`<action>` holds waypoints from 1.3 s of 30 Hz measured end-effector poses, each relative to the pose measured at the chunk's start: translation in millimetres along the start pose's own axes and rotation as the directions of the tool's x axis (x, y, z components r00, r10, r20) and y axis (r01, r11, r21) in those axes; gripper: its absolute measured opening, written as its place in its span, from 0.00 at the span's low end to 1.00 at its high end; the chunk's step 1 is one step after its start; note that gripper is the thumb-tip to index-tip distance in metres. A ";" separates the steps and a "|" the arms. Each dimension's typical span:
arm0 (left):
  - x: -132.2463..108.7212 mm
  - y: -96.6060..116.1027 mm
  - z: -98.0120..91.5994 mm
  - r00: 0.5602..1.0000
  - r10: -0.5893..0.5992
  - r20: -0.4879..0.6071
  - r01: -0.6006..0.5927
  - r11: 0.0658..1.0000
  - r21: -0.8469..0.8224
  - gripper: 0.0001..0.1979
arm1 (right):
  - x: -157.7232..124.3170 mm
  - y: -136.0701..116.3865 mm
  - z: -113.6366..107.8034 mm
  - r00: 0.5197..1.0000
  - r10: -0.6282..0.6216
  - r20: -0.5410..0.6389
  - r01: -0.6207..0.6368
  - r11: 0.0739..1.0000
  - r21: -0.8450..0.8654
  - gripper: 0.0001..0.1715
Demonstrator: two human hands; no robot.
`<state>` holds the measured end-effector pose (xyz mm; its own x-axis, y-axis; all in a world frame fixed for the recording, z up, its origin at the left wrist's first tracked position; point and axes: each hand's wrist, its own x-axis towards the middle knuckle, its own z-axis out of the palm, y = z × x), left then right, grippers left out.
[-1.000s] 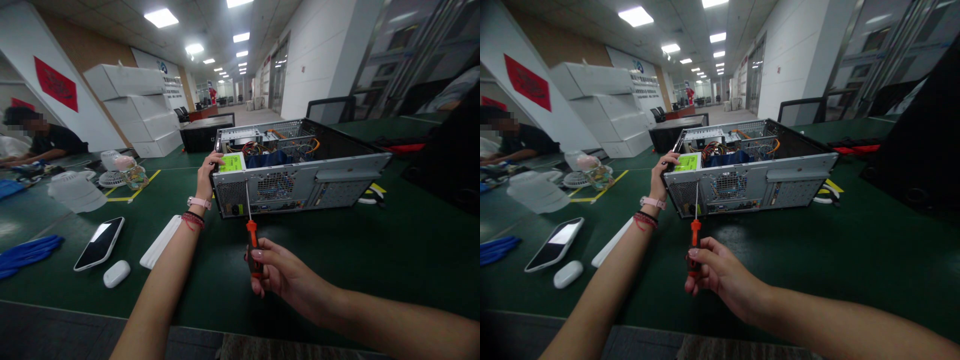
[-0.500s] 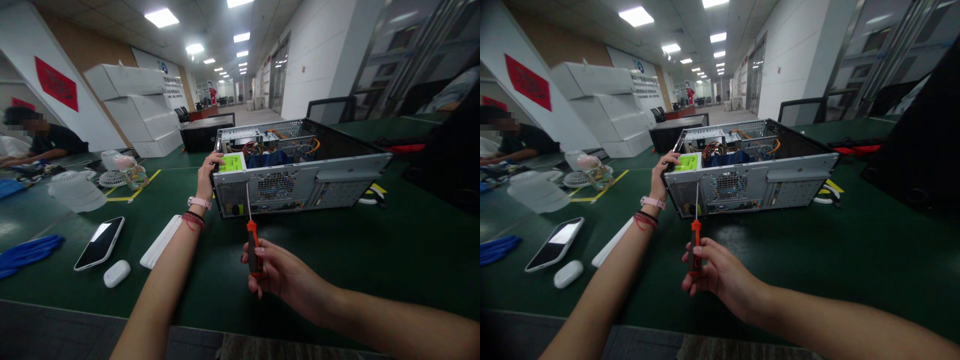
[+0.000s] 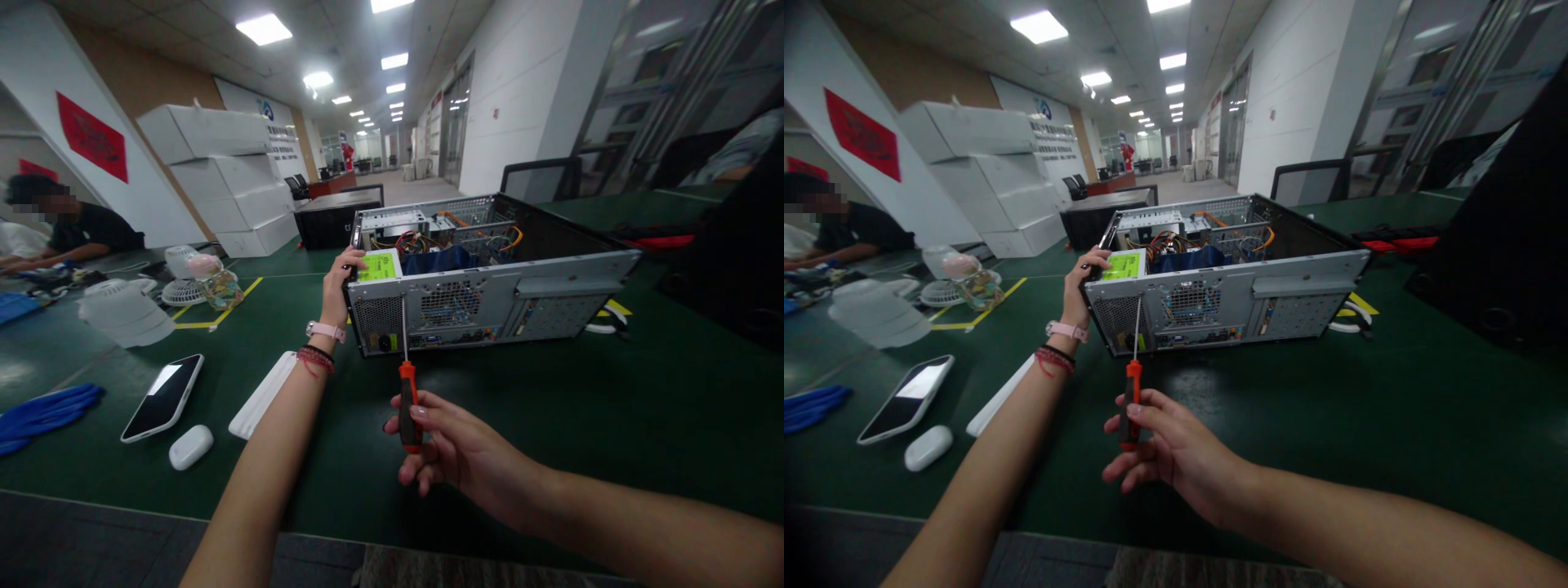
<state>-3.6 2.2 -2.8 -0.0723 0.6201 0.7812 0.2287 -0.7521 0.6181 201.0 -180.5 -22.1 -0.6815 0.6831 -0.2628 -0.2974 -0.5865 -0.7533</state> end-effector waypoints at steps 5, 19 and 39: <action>0.1 0.9 0.1 1.000 0.001 0.002 -0.001 1.000 -0.007 0.17 | 2.4 2.2 -3.0 1.000 0.004 -0.009 -0.004 1.000 0.005 0.17; 0.6 -2.7 -0.3 1.000 0.001 -0.003 -0.001 1.000 -0.003 0.17 | 1.6 0.8 -2.2 1.000 0.004 0.018 -0.004 1.000 0.022 0.15; 0.2 -1.6 -0.7 1.000 0.020 0.005 -0.020 1.000 0.015 0.17 | 15.0 17.9 -14.1 1.000 0.018 0.021 -0.013 0.979 -0.204 0.22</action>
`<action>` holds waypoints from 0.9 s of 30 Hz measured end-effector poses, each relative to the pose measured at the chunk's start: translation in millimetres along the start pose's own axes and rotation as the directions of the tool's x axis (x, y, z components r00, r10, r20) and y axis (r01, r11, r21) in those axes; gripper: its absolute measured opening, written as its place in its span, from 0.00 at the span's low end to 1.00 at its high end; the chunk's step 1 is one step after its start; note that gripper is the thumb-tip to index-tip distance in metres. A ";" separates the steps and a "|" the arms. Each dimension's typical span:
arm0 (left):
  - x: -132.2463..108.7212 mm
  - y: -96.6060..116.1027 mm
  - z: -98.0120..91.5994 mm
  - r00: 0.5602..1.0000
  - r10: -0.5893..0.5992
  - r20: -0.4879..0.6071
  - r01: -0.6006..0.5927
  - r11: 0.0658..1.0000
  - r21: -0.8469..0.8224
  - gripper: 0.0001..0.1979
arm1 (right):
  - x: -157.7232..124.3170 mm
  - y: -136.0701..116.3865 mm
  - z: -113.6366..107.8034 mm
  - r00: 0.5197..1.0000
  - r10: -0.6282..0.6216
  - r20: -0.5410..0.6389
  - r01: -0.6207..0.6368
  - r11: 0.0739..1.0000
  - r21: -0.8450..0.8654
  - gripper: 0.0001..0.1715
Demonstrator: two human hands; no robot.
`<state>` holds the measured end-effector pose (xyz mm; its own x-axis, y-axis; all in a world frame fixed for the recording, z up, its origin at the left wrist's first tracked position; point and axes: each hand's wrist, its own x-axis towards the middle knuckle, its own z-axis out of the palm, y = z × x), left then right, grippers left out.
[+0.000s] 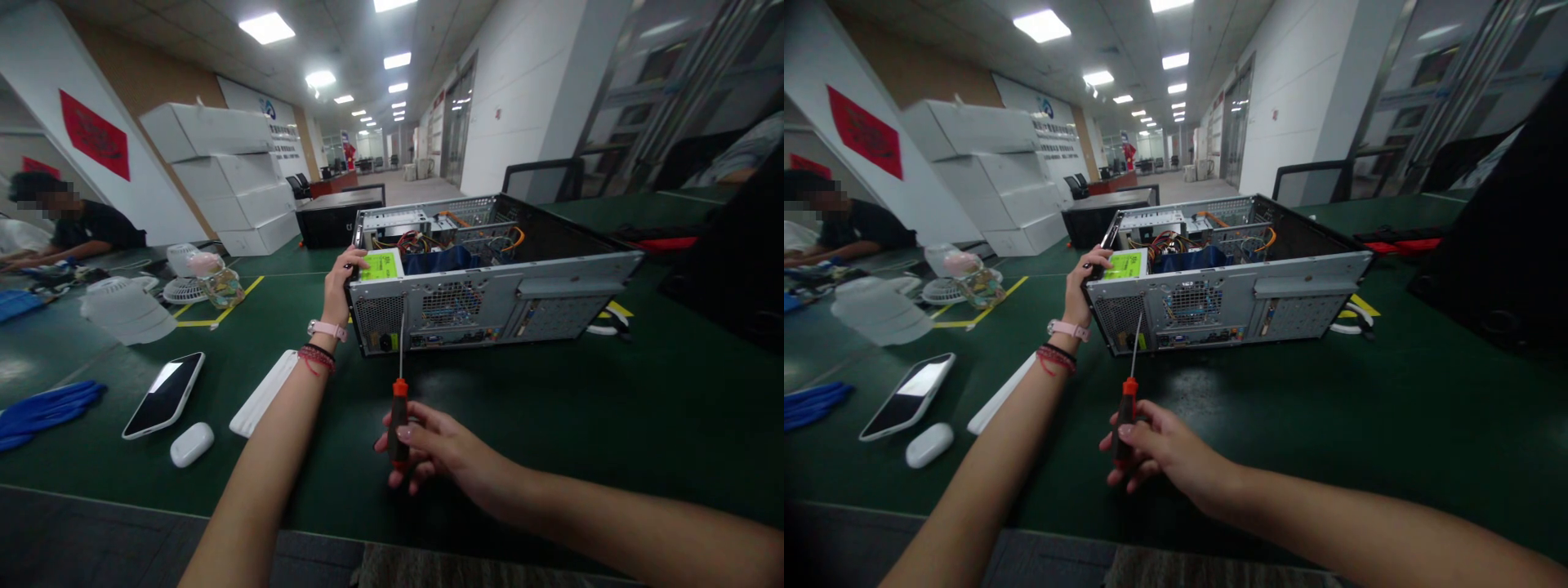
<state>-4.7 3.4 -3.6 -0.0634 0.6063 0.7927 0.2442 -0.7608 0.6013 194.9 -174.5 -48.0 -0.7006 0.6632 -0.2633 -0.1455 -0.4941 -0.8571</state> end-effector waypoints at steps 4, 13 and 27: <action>-0.1 -0.2 0.3 1.000 -0.002 -0.009 0.002 1.000 -0.014 0.16 | 13.8 22.5 -9.9 0.991 0.119 0.068 -0.115 0.992 -0.057 0.25; 0.0 -0.9 0.6 1.000 -0.003 -0.011 0.003 1.000 -0.002 0.16 | 32.4 24.0 -3.9 0.954 0.182 0.237 -0.169 0.983 -0.074 0.27; -0.4 -4.1 -2.0 0.999 0.016 0.029 -0.016 1.000 -0.006 0.17 | 35.2 19.4 -3.9 0.962 0.164 0.219 -0.169 0.986 0.003 0.27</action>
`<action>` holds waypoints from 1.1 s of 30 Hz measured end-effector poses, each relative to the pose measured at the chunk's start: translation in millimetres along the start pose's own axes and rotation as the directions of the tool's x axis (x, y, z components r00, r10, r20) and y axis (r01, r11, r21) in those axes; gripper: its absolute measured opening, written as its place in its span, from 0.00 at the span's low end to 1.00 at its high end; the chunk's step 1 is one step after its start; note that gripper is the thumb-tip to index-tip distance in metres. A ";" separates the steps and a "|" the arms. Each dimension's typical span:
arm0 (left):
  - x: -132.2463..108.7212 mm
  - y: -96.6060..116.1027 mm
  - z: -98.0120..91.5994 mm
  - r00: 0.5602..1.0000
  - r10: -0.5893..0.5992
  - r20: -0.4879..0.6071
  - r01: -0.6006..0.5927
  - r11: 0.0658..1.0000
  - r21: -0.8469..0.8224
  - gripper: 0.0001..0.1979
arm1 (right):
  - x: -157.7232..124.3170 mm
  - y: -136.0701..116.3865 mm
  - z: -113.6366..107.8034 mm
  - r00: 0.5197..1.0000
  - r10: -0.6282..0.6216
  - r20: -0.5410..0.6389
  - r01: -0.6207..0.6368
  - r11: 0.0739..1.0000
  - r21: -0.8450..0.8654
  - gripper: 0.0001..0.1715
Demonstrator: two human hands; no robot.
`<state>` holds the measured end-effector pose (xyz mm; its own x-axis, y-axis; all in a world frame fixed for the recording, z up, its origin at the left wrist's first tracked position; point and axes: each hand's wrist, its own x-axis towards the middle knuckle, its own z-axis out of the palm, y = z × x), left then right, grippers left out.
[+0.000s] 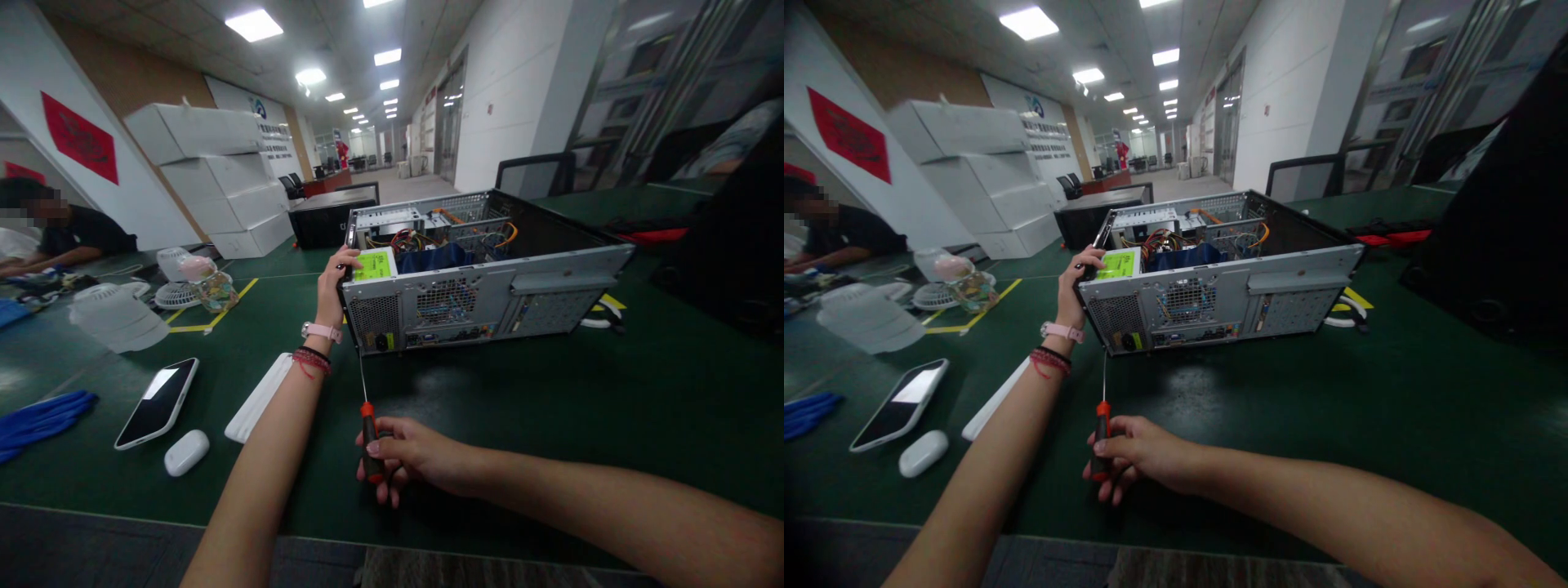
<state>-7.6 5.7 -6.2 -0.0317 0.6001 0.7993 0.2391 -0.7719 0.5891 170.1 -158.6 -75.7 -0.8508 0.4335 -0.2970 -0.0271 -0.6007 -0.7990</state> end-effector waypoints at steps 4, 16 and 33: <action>0.0 0.2 0.7 1.000 0.006 -0.017 -0.007 1.000 -0.006 0.17 | 1.5 -0.7 -0.5 1.000 -0.002 -0.005 0.003 1.000 0.007 0.27; 0.7 8.4 3.5 0.998 -0.042 -0.038 0.040 0.998 -0.042 0.16 | 2.0 -1.4 -1.9 1.000 -0.017 -0.008 0.017 1.000 -0.002 0.28; 1.2 2.6 1.9 0.999 -0.018 -0.026 0.017 0.999 -0.033 0.17 | 1.2 -4.3 0.6 0.991 0.032 -0.131 -0.035 0.999 -0.018 0.28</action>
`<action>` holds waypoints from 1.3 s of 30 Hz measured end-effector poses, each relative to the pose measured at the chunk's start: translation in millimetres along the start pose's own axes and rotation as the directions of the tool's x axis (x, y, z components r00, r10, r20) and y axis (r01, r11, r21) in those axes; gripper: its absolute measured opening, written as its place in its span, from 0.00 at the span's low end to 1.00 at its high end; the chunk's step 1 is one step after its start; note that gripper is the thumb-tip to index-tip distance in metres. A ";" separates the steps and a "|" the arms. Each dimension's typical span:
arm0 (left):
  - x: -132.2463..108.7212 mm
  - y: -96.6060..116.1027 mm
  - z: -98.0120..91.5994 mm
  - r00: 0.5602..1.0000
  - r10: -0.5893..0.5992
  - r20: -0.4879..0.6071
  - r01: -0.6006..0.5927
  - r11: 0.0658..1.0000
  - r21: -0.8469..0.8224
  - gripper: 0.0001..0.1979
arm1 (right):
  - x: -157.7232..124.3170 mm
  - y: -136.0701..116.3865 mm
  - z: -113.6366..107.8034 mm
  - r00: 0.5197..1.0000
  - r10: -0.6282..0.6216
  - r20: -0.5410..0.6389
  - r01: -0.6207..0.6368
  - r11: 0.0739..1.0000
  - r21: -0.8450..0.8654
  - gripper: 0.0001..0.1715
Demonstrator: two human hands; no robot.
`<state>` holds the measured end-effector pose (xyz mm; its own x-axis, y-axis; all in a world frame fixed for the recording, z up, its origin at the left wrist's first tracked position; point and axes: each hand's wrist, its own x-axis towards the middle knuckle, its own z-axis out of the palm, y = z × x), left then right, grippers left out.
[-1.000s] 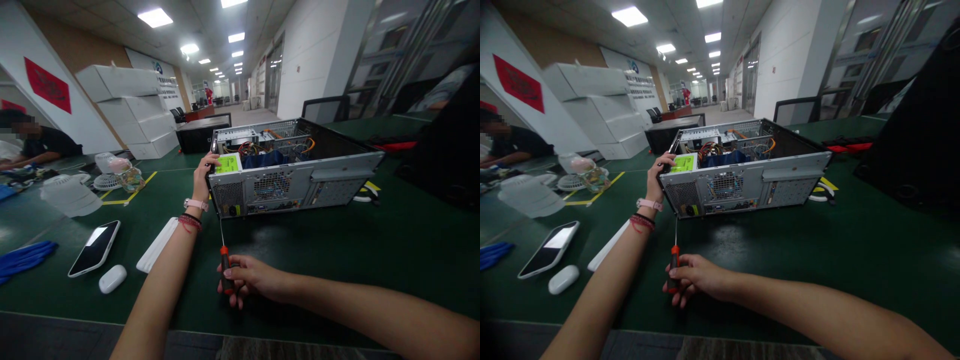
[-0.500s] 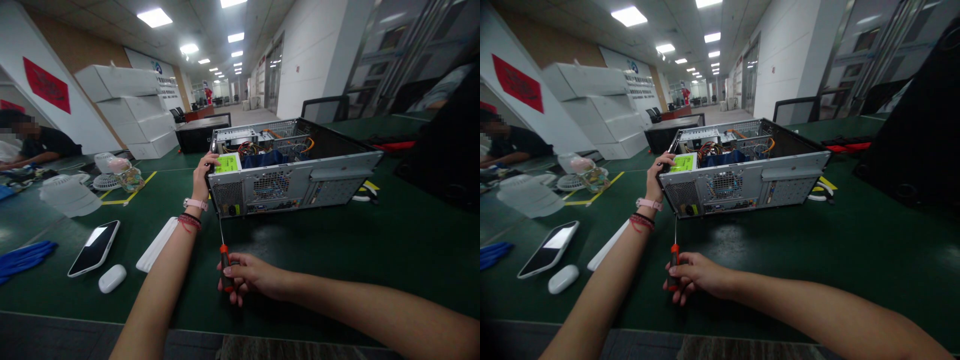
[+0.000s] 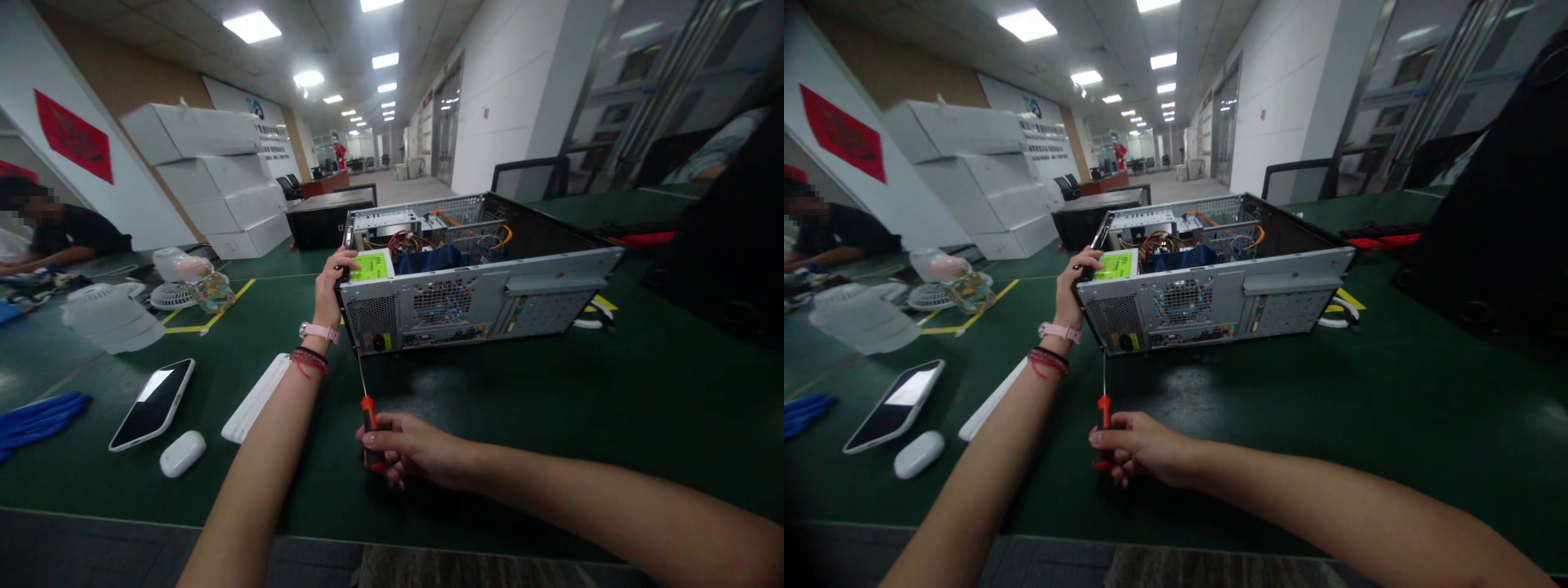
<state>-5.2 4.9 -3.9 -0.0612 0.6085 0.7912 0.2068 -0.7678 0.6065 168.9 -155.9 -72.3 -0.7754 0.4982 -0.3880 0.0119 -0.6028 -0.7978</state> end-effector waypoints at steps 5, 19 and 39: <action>-0.9 0.6 -0.6 1.000 0.006 0.015 -0.006 1.000 0.018 0.17 | 0.5 -0.2 -1.8 0.999 0.006 0.043 -0.007 1.000 0.002 0.24; -0.6 -0.5 -1.2 1.000 -0.001 0.017 0.001 1.000 0.025 0.17 | 2.5 -2.3 -4.5 0.999 -0.001 0.043 0.002 0.999 -0.033 0.24; 0.0 3.8 0.8 1.000 -0.004 0.002 0.003 0.999 0.033 0.18 | -0.3 -0.3 -12.4 0.977 0.000 0.214 -0.034 0.988 0.153 0.32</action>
<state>-3.6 2.1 -1.7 -0.0596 0.6117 0.7888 0.2385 -0.7586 0.6063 176.9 -148.1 -77.6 -0.8925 0.3533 -0.2806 -0.0588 -0.7077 -0.7040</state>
